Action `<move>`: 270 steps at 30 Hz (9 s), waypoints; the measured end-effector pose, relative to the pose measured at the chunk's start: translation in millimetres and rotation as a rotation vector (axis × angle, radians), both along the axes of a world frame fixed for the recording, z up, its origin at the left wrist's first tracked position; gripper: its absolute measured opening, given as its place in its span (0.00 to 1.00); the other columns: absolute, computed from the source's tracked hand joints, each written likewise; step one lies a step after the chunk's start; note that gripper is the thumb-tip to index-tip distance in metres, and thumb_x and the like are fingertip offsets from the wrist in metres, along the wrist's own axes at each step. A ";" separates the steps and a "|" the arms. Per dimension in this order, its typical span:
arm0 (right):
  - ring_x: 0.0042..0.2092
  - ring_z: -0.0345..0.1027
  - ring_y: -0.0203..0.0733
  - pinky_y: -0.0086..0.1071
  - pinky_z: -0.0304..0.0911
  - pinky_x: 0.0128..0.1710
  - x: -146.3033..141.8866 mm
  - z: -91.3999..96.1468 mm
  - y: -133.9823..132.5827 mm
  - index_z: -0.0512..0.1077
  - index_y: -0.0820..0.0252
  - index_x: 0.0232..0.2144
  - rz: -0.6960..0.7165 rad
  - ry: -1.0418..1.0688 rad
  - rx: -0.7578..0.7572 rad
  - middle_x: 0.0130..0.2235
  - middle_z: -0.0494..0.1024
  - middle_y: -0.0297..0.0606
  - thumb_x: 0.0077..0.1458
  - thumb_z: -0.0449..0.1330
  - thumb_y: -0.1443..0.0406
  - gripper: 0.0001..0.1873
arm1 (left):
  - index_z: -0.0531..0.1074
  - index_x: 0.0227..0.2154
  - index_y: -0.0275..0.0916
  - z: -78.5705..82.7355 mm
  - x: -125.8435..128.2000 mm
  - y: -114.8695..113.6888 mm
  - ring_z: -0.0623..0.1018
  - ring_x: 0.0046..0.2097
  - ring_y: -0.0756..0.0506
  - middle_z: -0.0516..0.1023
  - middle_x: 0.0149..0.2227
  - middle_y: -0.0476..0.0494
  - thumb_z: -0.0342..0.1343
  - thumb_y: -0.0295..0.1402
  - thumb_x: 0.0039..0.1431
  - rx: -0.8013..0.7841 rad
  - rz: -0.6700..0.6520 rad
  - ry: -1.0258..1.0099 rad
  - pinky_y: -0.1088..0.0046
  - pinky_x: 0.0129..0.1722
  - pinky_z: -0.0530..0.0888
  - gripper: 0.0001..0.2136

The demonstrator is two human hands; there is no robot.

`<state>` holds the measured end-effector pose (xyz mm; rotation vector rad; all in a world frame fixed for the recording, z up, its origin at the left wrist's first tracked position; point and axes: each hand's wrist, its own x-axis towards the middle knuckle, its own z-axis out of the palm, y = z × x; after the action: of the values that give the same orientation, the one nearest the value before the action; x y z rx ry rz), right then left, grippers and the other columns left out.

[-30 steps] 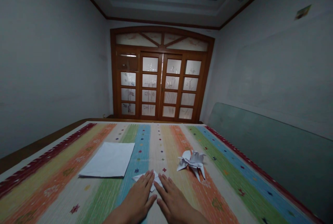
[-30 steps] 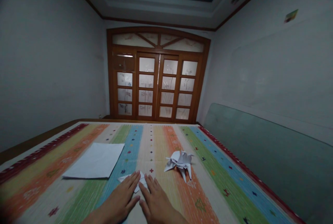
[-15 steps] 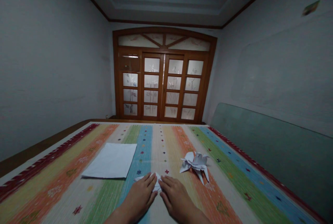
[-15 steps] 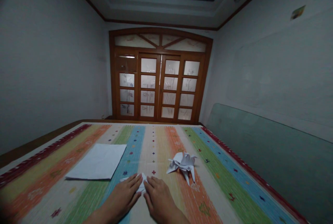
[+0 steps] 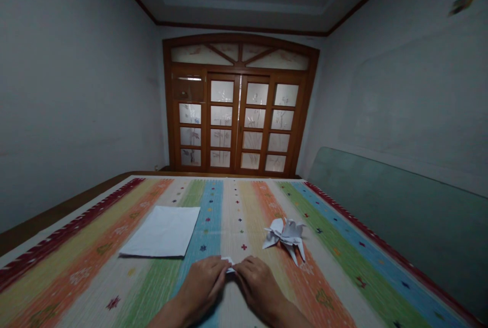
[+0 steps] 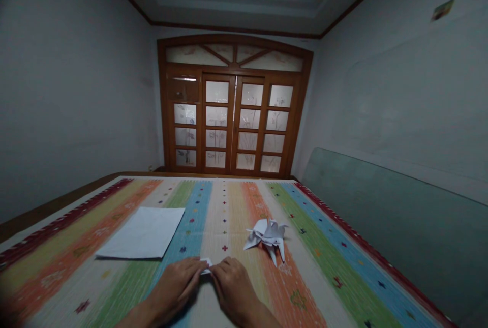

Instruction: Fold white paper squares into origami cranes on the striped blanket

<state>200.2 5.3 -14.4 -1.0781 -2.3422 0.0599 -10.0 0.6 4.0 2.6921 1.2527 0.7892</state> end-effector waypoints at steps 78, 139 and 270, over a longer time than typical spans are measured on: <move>0.40 0.71 0.42 0.30 0.62 0.40 15.2 10.3 -7.5 0.81 0.58 0.37 0.016 0.096 -0.222 0.38 0.76 0.39 0.61 0.63 0.69 0.06 | 0.84 0.32 0.43 -5.9 12.3 -16.2 0.81 0.38 0.41 0.85 0.34 0.43 0.58 0.33 0.60 -0.290 0.118 -0.384 0.67 0.42 0.74 0.09; 0.42 0.74 0.47 0.33 0.64 0.41 35.0 14.2 22.8 0.80 0.58 0.23 -0.304 0.179 -0.476 0.34 0.81 0.38 0.43 0.68 0.72 0.04 | 0.73 0.54 0.30 -2.4 8.3 -21.2 0.78 0.57 0.32 0.77 0.57 0.28 0.55 0.18 0.57 0.092 -0.072 0.319 0.52 0.57 0.76 0.20; 0.46 0.74 0.46 0.34 0.70 0.46 26.3 15.4 -7.5 0.79 0.56 0.44 0.226 0.098 -0.110 0.45 0.78 0.44 0.54 0.59 0.76 0.19 | 0.77 0.44 0.41 -6.0 3.5 -11.7 0.77 0.49 0.41 0.83 0.46 0.42 0.53 0.17 0.63 -0.021 -0.230 -0.108 0.66 0.47 0.75 0.15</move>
<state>226.4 -2.2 1.0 -0.8357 -2.3835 0.3215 -6.5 -11.1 -2.0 2.6721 0.9035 0.8706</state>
